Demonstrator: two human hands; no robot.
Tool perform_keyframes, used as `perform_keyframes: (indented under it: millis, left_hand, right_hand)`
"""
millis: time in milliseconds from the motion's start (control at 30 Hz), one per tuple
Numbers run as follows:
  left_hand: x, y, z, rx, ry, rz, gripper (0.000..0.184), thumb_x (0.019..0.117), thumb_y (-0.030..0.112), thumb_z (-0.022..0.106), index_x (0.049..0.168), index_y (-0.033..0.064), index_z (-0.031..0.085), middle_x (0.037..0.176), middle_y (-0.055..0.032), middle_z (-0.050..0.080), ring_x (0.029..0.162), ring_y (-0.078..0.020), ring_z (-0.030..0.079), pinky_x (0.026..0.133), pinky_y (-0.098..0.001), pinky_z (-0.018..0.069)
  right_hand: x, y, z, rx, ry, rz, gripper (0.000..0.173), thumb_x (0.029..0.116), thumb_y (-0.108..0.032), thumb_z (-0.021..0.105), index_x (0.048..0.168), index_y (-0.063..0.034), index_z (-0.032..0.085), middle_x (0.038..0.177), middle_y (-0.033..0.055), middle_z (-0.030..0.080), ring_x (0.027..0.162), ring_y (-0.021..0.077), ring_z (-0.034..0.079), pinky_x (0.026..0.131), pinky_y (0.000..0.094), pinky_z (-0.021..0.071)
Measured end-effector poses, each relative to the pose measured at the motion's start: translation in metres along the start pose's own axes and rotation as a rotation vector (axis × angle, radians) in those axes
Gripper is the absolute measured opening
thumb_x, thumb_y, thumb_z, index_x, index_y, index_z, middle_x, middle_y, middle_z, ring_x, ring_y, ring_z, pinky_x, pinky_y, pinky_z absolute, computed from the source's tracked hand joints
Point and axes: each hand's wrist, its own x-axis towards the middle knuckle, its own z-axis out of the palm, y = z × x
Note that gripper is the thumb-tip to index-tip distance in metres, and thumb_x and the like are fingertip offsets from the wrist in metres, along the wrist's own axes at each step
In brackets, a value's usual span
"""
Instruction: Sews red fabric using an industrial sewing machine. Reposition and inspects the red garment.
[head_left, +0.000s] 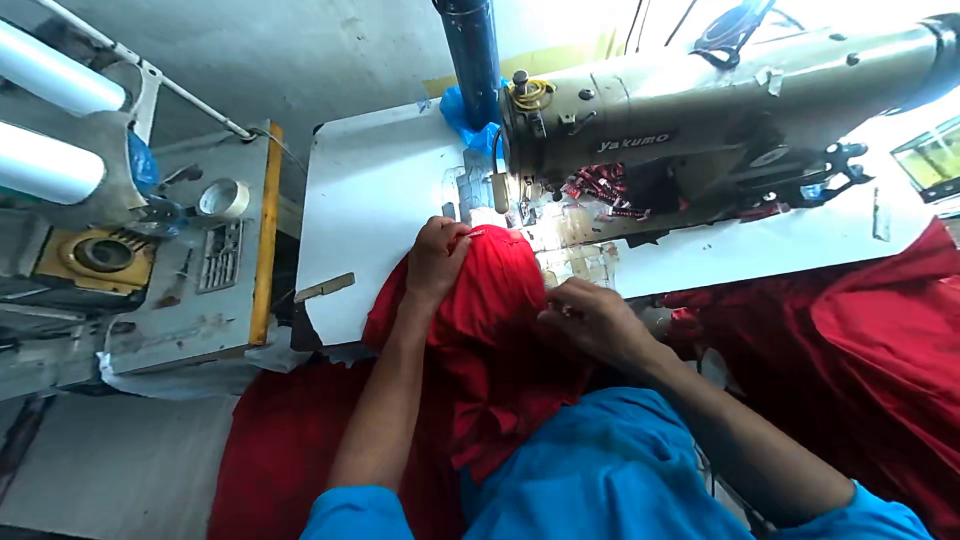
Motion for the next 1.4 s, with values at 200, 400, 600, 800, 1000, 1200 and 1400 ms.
perform_keyframes:
  millis: [200, 400, 600, 800, 1000, 1200, 1400]
  left_hand:
    - [-0.003, 0.000, 0.011, 0.055, 0.059, 0.063, 0.013, 0.0978, 0.012, 0.064, 0.107, 0.0069, 0.071, 0.115, -0.0126, 0.065, 0.105, -0.0248, 0.065, 0.090, -0.0428, 0.0559]
    - [-0.002, -0.005, 0.018, 0.136, 0.079, 0.101, 0.014, 0.0981, 0.011, 0.062, 0.105, 0.0062, 0.073, 0.113, -0.0119, 0.067, 0.106, -0.0254, 0.066, 0.091, -0.0433, 0.0558]
    - [-0.003, -0.002, 0.016, 0.140, 0.080, 0.100, 0.013, 0.0979, 0.010, 0.062, 0.103, 0.0055, 0.072, 0.114, -0.0113, 0.066, 0.104, -0.0229, 0.066, 0.089, -0.0391, 0.0570]
    - [-0.005, -0.003, 0.017, 0.115, 0.103, 0.128, 0.014, 0.0983, 0.009, 0.062, 0.106, 0.0042, 0.071, 0.116, -0.0125, 0.066, 0.108, -0.0242, 0.065, 0.093, -0.0388, 0.0558]
    - [0.005, -0.009, 0.022, 0.078, 0.112, 0.083, 0.013, 0.0993, 0.010, 0.061, 0.104, 0.0053, 0.072, 0.112, -0.0103, 0.067, 0.107, -0.0213, 0.066, 0.094, -0.0356, 0.0556]
    - [0.001, -0.005, 0.020, 0.065, 0.132, 0.094, 0.013, 0.0985, 0.007, 0.060, 0.102, 0.0041, 0.071, 0.114, -0.0117, 0.067, 0.107, -0.0216, 0.066, 0.093, -0.0356, 0.0564]
    - [-0.016, 0.006, 0.010, 0.081, 0.150, 0.102, 0.008, 0.0946, 0.007, 0.063, 0.100, 0.0044, 0.069, 0.115, -0.0120, 0.065, 0.100, -0.0213, 0.066, 0.085, -0.0367, 0.0577]
  right_hand:
    - [0.041, 0.001, -0.048, -0.036, 0.033, -0.008, 0.032, 0.1061, -0.037, 0.053, 0.113, -0.0110, 0.069, 0.096, 0.0017, 0.067, 0.078, 0.0113, 0.063, 0.070, 0.0346, 0.0560]
    - [0.092, -0.006, -0.012, -0.355, -0.033, -0.049, 0.024, 0.1070, -0.027, 0.053, 0.111, -0.0091, 0.069, 0.102, 0.0107, 0.062, 0.098, 0.0274, 0.064, 0.081, 0.0448, 0.0571]
    - [0.105, -0.013, 0.023, -0.630, 0.005, 0.110, 0.031, 0.0918, -0.013, 0.068, 0.120, -0.0020, 0.061, 0.101, 0.0200, 0.064, 0.088, 0.0393, 0.067, 0.066, 0.0547, 0.0541]
    - [0.110, -0.014, 0.026, -0.629, -0.011, 0.124, 0.033, 0.0881, -0.011, 0.071, 0.117, 0.0007, 0.060, 0.102, 0.0226, 0.063, 0.086, 0.0402, 0.068, 0.065, 0.0545, 0.0554]
    - [0.131, 0.006, 0.035, -0.599, 0.008, 0.039, 0.023, 0.0972, -0.016, 0.062, 0.116, -0.0044, 0.067, 0.106, 0.0186, 0.068, 0.094, 0.0369, 0.070, 0.074, 0.0546, 0.0579]
    - [0.120, 0.008, 0.034, -0.468, 0.039, -0.013, 0.015, 0.0966, -0.011, 0.063, 0.109, -0.0080, 0.070, 0.098, 0.0145, 0.068, 0.087, 0.0334, 0.070, 0.072, 0.0545, 0.0567]
    - [0.099, 0.015, 0.033, -0.483, 0.098, 0.130, 0.028, 0.1038, -0.023, 0.057, 0.120, -0.0019, 0.065, 0.111, 0.0210, 0.066, 0.089, 0.0370, 0.070, 0.072, 0.0551, 0.0579]
